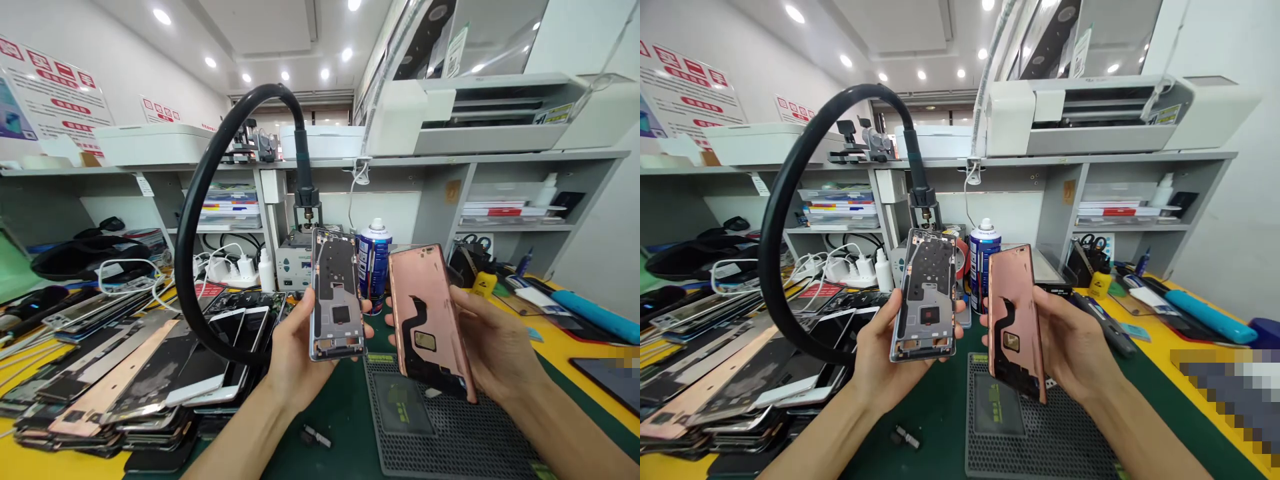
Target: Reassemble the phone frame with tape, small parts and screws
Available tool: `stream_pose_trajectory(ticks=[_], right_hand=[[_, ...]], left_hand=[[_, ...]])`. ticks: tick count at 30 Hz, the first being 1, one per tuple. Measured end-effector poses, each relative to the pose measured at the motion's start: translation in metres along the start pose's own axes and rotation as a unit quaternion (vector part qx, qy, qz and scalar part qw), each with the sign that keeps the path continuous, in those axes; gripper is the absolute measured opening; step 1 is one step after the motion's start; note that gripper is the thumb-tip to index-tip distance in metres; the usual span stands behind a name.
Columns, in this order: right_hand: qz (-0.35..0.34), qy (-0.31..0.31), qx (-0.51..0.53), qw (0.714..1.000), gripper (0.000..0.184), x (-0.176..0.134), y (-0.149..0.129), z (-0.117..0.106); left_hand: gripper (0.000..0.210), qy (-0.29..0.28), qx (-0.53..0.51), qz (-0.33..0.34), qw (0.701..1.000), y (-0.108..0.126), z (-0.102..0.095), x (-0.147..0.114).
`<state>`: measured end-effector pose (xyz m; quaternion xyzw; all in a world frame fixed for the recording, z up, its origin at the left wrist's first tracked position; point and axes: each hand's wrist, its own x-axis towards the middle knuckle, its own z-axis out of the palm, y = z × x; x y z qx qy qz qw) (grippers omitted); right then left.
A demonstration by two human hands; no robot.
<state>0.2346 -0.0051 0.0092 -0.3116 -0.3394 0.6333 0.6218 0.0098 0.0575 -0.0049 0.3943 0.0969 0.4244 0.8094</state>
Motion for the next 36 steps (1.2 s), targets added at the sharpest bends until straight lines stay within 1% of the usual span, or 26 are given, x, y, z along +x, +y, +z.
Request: stream_pose_trajectory(ticks=[3,6,9,11,13,16,17,19,21,25,27,29,32,34,36], right_hand=[[0.000,-0.042,0.004,0.999,0.032,-0.001,0.002,-0.004],[-0.003,-0.088,-0.016,0.996,0.031,-0.004,0.002,0.000],[-0.027,-0.099,-0.060,0.993,0.033,-0.007,0.000,0.007],[-0.041,-0.086,-0.102,0.990,0.038,-0.008,0.001,0.011],[-0.066,-0.058,-0.150,0.985,0.045,-0.008,0.004,0.011],[-0.118,0.004,-0.234,0.965,0.060,-0.006,0.010,0.007],[-0.129,0.017,-0.259,0.957,0.064,-0.006,0.012,0.006],[-0.135,0.018,-0.292,0.947,0.068,-0.005,0.014,0.005],[-0.136,0.009,-0.302,0.943,0.067,-0.005,0.015,0.005],[-0.141,0.014,-0.300,0.943,0.065,-0.006,0.015,0.006],[-0.136,0.016,-0.283,0.949,0.064,-0.006,0.014,0.007],[-0.107,0.001,-0.236,0.966,0.059,-0.006,0.012,0.007],[-0.030,-0.039,-0.127,0.991,0.045,-0.008,0.006,0.008],[0.002,-0.034,-0.071,0.997,0.042,-0.008,0.001,0.007],[0.016,-0.009,-0.045,0.999,0.042,-0.006,-0.002,0.006]], left_hand=[[0.059,-0.010,-0.049,-0.028,0.998,0.000,-0.003,0.001],[0.060,-0.023,-0.066,-0.033,0.997,-0.002,-0.007,0.002],[0.058,-0.051,-0.065,-0.034,0.996,-0.005,-0.011,0.002],[0.056,-0.067,-0.061,-0.037,0.995,-0.007,-0.012,0.003],[0.053,-0.077,-0.057,-0.037,0.995,-0.009,-0.013,0.003],[0.049,-0.089,-0.045,-0.042,0.994,-0.010,-0.012,0.004],[0.048,-0.093,-0.041,-0.044,0.994,-0.010,-0.011,0.004],[0.046,-0.099,-0.040,-0.050,0.993,-0.011,-0.010,0.004],[0.043,-0.102,-0.045,-0.052,0.992,-0.012,-0.010,0.004],[0.039,-0.101,-0.052,-0.053,0.992,-0.013,-0.011,0.004],[0.041,-0.101,-0.053,-0.051,0.992,-0.013,-0.012,0.005],[0.044,-0.099,-0.055,-0.051,0.992,-0.012,-0.013,0.005],[0.053,-0.082,-0.056,-0.056,0.994,-0.009,-0.014,0.005],[0.056,-0.066,-0.059,-0.061,0.994,-0.008,-0.015,0.005],[0.056,-0.055,-0.063,-0.064,0.994,-0.006,-0.015,0.005]])
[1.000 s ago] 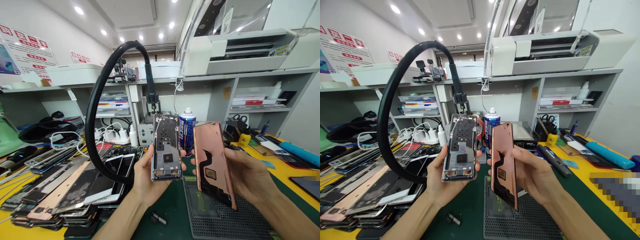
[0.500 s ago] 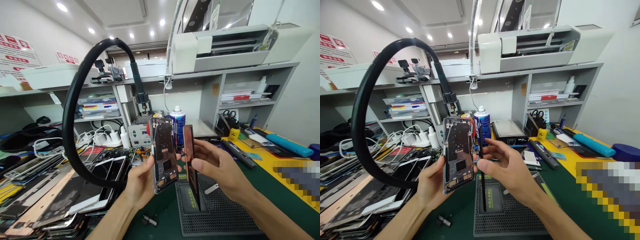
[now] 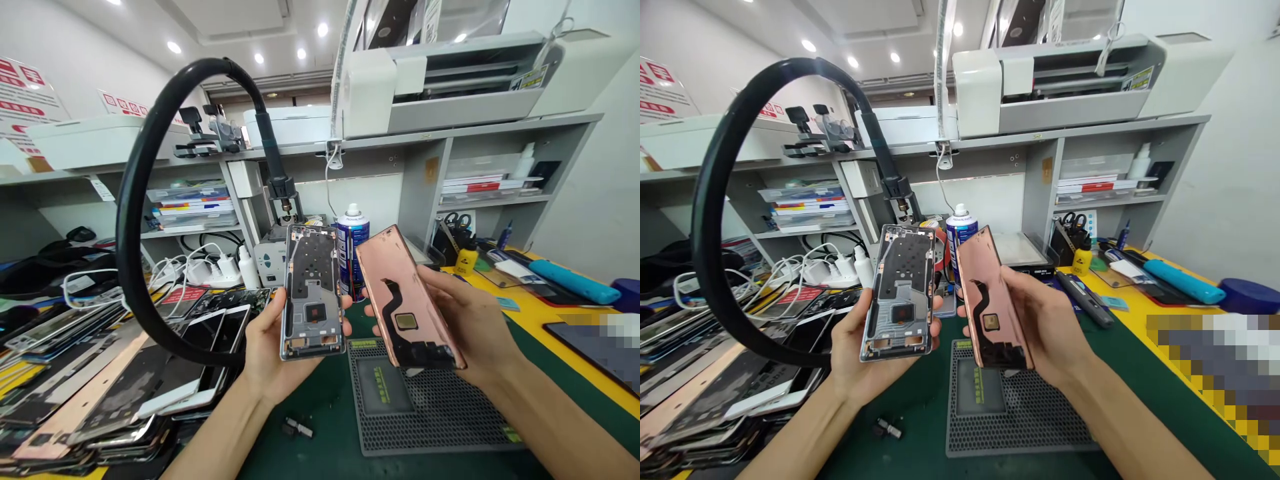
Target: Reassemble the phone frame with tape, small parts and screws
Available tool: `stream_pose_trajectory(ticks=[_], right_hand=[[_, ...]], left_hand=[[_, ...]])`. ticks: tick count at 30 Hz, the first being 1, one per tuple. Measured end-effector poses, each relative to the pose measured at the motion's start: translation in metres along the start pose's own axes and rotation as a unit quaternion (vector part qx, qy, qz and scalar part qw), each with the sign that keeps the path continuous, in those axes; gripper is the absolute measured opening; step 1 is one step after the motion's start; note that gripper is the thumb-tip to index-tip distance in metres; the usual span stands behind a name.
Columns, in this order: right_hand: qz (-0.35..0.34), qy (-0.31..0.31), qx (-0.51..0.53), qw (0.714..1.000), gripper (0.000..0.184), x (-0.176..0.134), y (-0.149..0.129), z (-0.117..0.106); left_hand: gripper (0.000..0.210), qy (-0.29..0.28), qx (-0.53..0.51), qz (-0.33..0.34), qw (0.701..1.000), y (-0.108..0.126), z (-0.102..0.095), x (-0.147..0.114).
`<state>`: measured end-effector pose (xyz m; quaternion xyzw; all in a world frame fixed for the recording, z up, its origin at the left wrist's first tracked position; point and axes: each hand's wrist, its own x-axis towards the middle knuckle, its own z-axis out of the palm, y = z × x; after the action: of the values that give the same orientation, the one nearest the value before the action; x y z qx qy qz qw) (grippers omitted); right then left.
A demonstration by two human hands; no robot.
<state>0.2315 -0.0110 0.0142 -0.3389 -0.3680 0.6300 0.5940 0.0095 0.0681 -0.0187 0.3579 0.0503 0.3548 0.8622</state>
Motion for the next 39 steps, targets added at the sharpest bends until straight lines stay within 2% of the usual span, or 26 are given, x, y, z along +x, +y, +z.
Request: stream_pose_trajectory(ticks=[5,9,16,19,25,33,39], right_hand=[[-0.001,0.049,0.016,0.999,0.043,0.011,-0.006,-0.004],[0.018,0.060,0.009,0.998,0.047,0.012,-0.008,-0.007],[0.116,0.162,-0.090,0.976,0.019,-0.007,0.009,0.003],[0.133,0.191,-0.137,0.963,0.011,-0.009,0.023,0.008],[0.154,0.171,-0.231,0.945,0.009,-0.009,0.042,0.004],[0.178,0.139,-0.332,0.916,0.009,-0.006,0.043,-0.001],[0.203,0.111,-0.446,0.865,0.018,-0.003,0.032,-0.009]], left_hand=[[0.056,0.023,0.022,0.028,0.999,0.006,0.000,0.000],[0.055,0.008,0.025,0.054,0.998,0.011,0.001,-0.001],[0.058,0.006,0.010,0.069,0.998,0.012,0.004,-0.001],[0.057,-0.006,0.008,0.060,0.998,0.013,0.003,-0.001],[0.052,-0.027,-0.008,0.069,0.997,0.014,0.004,-0.003],[0.047,-0.039,0.000,0.084,0.996,0.012,0.007,-0.004],[0.050,-0.054,0.013,0.083,0.995,0.011,0.004,-0.004]])
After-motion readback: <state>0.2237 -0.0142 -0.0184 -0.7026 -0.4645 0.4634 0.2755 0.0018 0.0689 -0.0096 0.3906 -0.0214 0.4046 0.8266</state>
